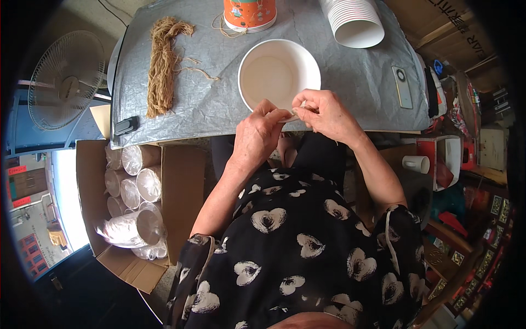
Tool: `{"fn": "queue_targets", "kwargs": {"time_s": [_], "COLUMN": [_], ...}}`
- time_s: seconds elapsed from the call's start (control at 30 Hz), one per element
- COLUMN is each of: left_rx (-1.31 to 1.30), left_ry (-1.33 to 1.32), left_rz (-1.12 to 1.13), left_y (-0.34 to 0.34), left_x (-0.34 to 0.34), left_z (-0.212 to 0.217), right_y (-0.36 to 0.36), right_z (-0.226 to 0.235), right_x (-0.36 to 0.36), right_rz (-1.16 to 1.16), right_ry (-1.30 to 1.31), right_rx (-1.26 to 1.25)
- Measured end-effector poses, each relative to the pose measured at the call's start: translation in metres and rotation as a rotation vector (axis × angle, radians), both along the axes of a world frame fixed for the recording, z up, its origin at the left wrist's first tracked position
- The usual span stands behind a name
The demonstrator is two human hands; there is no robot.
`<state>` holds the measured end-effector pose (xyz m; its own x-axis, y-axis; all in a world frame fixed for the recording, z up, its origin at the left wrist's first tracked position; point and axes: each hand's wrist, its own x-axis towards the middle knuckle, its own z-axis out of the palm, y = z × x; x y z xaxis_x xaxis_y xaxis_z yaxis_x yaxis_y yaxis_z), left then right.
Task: The person attaches string handles to paper cups by threading strings through the holes in the cups, tying knots in the strings by hand, and stacking the cups.
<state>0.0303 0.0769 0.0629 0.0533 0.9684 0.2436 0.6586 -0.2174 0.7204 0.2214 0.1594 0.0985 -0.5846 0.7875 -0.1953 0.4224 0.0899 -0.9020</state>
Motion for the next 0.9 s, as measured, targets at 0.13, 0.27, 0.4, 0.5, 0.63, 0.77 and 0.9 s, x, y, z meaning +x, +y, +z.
{"fn": "queue_targets", "kwargs": {"time_s": [0.13, 0.27, 0.4, 0.5, 0.63, 0.77, 0.9], "left_rx": [-0.017, -0.122, -0.272, -0.417, -0.428, -0.465, -0.518], "left_ry": [-0.182, -0.358, -0.467, -0.681, -0.817, -0.876, -1.045], "left_rz": [0.039, 0.036, 0.051, 0.056, -0.051, -0.072, -0.096], "left_y": [0.008, 0.02, 0.032, 0.04, 0.044, 0.041, 0.04], "left_x": [-0.003, -0.01, -0.02, -0.023, -0.031, -0.031, -0.031], "left_z": [0.005, 0.016, 0.029, 0.046, 0.048, 0.051, 0.049], "right_y": [-0.001, 0.0, 0.0, -0.002, -0.004, -0.003, -0.005], "right_z": [0.005, 0.001, 0.005, 0.002, 0.002, -0.002, 0.004], "right_x": [-0.003, -0.004, -0.01, -0.019, -0.033, -0.039, -0.042], "right_rz": [-0.028, -0.104, -0.103, -0.172, -0.247, -0.286, -0.297], "right_ry": [0.108, 0.281, 0.272, 0.278, 0.292, 0.243, 0.174], "right_rx": [0.088, 0.149, 0.465, 0.541, 0.693, 0.859, 0.941]}}
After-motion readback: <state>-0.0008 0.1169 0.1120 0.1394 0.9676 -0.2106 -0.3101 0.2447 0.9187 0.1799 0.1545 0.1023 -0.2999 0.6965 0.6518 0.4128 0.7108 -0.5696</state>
